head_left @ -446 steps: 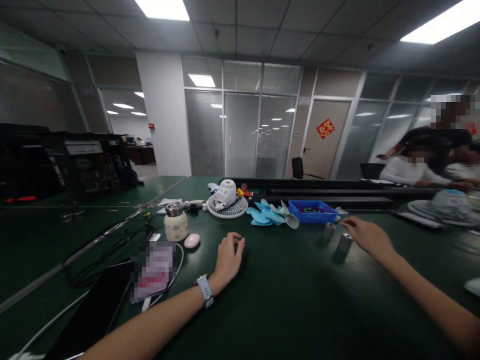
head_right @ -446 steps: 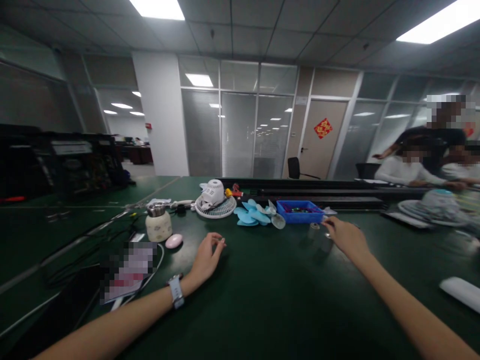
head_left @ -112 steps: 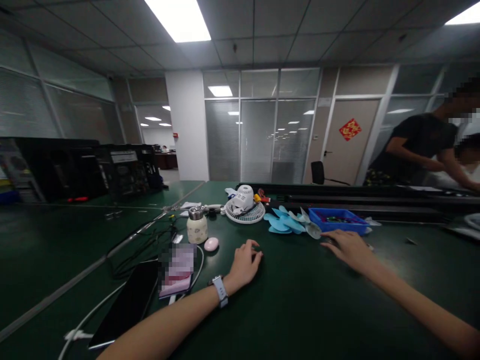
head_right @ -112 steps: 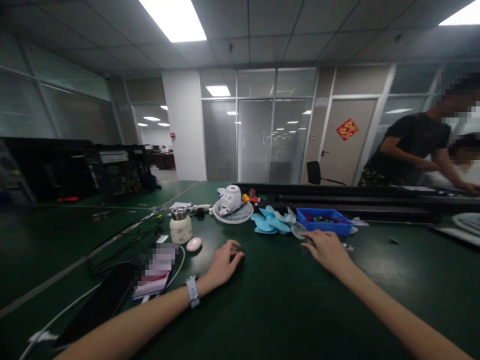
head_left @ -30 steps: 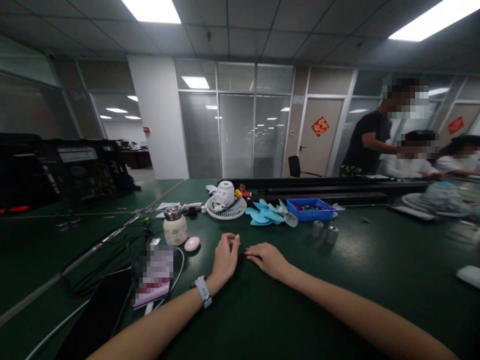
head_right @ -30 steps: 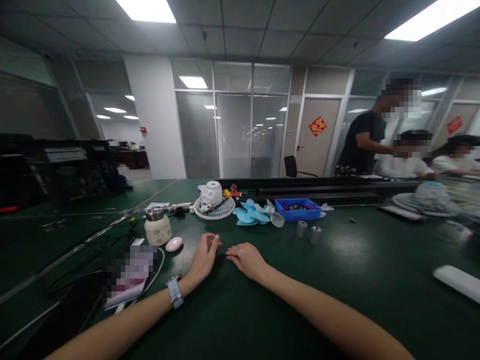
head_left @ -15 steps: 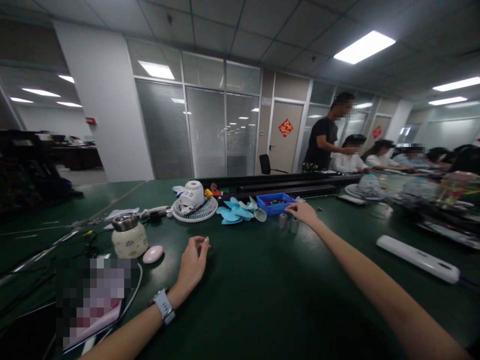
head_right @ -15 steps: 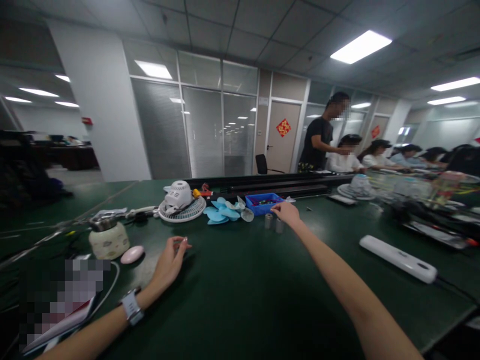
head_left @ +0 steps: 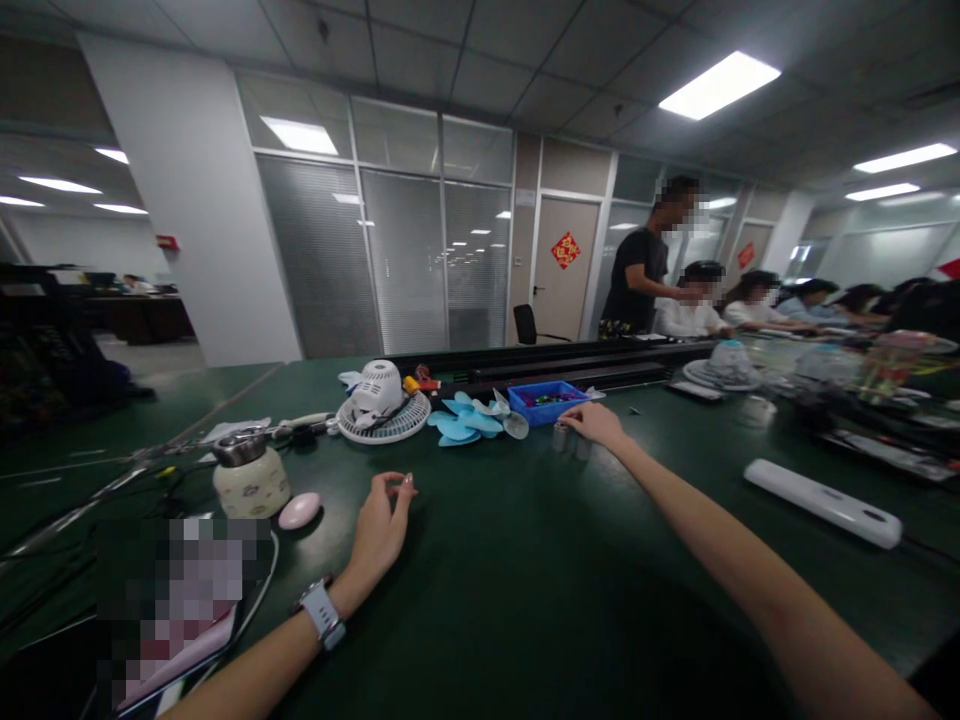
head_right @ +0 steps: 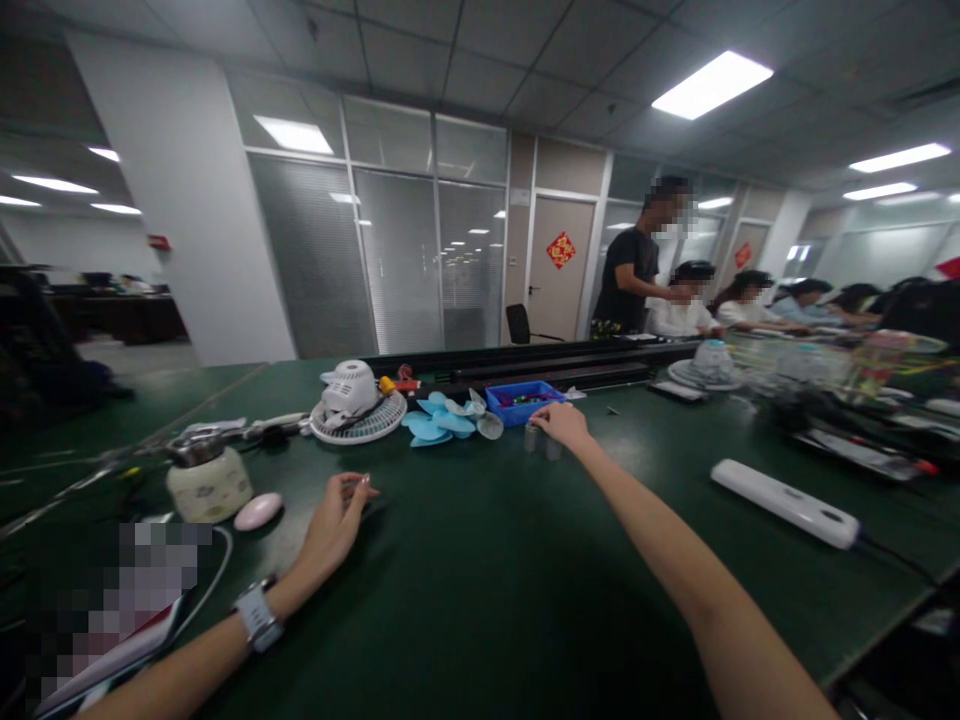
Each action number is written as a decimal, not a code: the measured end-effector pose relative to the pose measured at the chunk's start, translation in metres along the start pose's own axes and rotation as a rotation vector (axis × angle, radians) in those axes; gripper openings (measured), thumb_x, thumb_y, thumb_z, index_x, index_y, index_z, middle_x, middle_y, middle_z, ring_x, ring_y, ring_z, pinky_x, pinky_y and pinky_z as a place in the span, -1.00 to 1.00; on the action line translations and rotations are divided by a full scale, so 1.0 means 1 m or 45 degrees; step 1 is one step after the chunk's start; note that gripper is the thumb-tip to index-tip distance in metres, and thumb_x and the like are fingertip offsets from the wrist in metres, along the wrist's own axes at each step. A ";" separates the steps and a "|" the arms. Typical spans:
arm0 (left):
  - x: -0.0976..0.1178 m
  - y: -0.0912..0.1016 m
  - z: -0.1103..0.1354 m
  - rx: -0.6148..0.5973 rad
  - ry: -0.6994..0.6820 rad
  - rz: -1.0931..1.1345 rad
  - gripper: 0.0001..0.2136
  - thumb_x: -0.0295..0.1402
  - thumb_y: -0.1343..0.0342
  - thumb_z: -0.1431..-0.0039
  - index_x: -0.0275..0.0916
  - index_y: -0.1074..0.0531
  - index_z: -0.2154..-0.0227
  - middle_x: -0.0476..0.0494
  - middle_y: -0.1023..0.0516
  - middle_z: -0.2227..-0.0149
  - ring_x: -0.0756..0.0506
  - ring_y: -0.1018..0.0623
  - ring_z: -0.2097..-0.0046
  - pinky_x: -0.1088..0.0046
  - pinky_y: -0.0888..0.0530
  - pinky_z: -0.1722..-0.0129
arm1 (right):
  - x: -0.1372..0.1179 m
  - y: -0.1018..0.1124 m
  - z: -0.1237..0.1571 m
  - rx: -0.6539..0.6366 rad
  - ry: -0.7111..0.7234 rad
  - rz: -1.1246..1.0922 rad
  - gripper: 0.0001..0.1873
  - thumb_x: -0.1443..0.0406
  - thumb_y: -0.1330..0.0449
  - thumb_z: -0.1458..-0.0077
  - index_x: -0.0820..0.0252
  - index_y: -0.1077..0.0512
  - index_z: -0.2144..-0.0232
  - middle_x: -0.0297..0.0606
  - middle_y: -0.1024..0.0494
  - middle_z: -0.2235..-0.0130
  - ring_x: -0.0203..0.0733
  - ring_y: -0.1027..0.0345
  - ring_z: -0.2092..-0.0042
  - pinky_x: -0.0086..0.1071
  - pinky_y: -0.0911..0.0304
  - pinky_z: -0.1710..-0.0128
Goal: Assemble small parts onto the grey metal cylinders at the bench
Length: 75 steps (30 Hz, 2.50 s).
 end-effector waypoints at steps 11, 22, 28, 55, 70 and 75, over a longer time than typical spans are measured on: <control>-0.003 -0.001 0.002 -0.033 -0.003 -0.007 -0.56 0.06 0.13 -0.19 -0.20 -0.25 0.10 -0.21 -0.59 0.22 -0.21 -0.58 0.17 0.19 -0.43 0.13 | 0.014 -0.011 0.015 0.129 0.047 -0.105 -0.46 -0.03 -0.18 -0.07 0.03 -0.45 -0.05 -0.11 -0.58 0.07 0.05 -0.46 0.05 -0.19 -0.33 0.08; -0.009 -0.003 -0.001 -0.038 -0.052 -0.060 -0.61 -0.02 0.06 -0.19 -0.20 -0.20 0.07 -0.18 -0.58 0.24 -0.20 -0.58 0.18 0.20 -0.43 0.16 | 0.019 -0.033 0.054 0.222 -0.200 -0.810 -0.58 0.22 -0.37 0.15 0.24 -0.53 0.18 -0.15 -0.63 0.30 -0.12 -0.53 0.28 -0.29 -0.44 0.27; 0.008 -0.001 0.007 0.003 -0.280 -0.107 -0.68 -0.15 -0.03 -0.18 -0.20 -0.23 0.08 -0.13 -0.56 0.22 -0.16 -0.56 0.15 0.21 -0.41 0.08 | -0.101 -0.021 0.098 -0.189 0.306 -1.123 -0.49 0.18 -0.39 0.13 0.20 -0.50 0.09 -0.17 -0.61 0.15 -0.16 -0.51 0.18 -0.27 -0.42 0.13; 0.025 0.014 0.005 -0.040 -0.231 0.047 -0.57 -0.21 -0.18 -0.06 -0.19 -0.21 0.04 -0.14 -0.63 0.26 -0.17 -0.57 0.02 0.19 -0.41 -0.02 | -0.206 -0.045 0.140 -0.192 0.699 -1.049 -0.37 0.14 -0.29 -0.03 0.04 -0.21 -0.12 -0.27 -0.54 0.14 -0.16 -0.46 0.19 -0.26 -0.36 0.16; 0.007 0.008 0.003 -0.095 -0.042 -0.016 -0.62 -0.05 0.04 -0.18 -0.20 -0.25 0.07 -0.21 -0.62 0.21 -0.21 -0.60 0.13 0.18 -0.41 0.08 | -0.016 -0.024 0.075 0.380 -0.030 -0.566 -0.51 0.06 -0.14 -0.10 0.06 -0.32 -0.05 -0.17 -0.58 0.19 -0.01 -0.48 0.18 -0.18 -0.36 0.18; 0.004 0.009 0.002 -0.084 0.005 -0.023 -0.64 -0.05 0.03 -0.16 -0.19 -0.26 0.10 -0.20 -0.61 0.21 -0.22 -0.59 0.16 0.21 -0.42 0.16 | 0.039 -0.045 0.057 0.307 -0.129 -0.411 -0.52 0.07 -0.11 -0.10 0.09 -0.33 -0.04 -0.19 -0.59 0.24 -0.04 -0.50 0.21 -0.27 -0.36 0.26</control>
Point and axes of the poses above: each hand's wrist, its own z-axis away from the middle knuckle, its own y-axis out of the back of the hand, x = y × z, the point moved 2 cm from there along -z, towards the middle knuckle
